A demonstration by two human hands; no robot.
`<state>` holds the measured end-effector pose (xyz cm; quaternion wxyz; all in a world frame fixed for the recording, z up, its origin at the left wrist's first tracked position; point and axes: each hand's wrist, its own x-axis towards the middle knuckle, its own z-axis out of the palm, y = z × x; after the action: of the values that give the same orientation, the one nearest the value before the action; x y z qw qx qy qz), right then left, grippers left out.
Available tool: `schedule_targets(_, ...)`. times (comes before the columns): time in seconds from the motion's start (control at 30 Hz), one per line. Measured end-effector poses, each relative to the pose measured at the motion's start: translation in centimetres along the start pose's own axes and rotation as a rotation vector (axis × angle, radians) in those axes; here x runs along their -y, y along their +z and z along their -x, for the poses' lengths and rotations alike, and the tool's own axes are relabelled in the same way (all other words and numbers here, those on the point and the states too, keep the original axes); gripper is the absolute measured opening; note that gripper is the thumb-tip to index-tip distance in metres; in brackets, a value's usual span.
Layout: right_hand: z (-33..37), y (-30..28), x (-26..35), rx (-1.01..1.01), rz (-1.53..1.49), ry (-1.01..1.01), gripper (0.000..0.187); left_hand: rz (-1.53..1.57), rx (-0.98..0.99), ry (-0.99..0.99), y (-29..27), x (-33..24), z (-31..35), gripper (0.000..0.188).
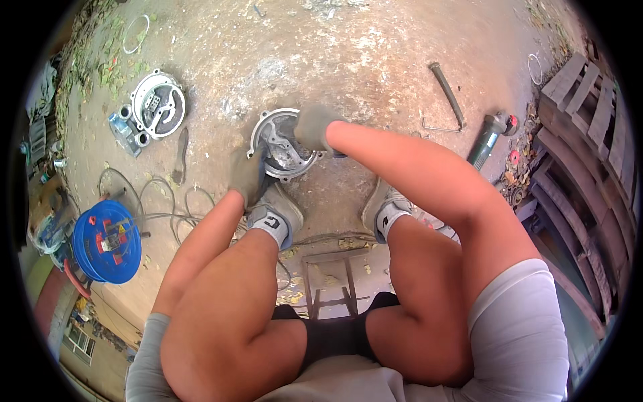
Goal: The person uses a wire brush to scrub the interior and exterior surfaces of a metal mechanical housing. They repeatedly rotate the part to access different areas while working on a concrete floor.
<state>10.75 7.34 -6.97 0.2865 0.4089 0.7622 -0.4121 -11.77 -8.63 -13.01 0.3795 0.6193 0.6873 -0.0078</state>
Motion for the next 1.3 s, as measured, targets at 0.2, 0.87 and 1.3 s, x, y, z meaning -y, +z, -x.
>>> schedule_targets(0.2,6.0,-1.6,0.1,0.053,-0.189,0.174,0.033,0.15,-0.033,-0.094,1.7,1.7,-0.3,0.049)
schedule_targets(0.87,7.1,0.3,1.1,-0.035,0.048,-0.114,0.031,0.623,-0.121,-0.175,4.9,3.7,0.4,0.042)
schedule_targets(1.3,3.6,-3.9,2.7,0.123,0.268,-0.084,0.032,0.81,-0.102,-0.154,6.5,5.1,-0.9,0.038)
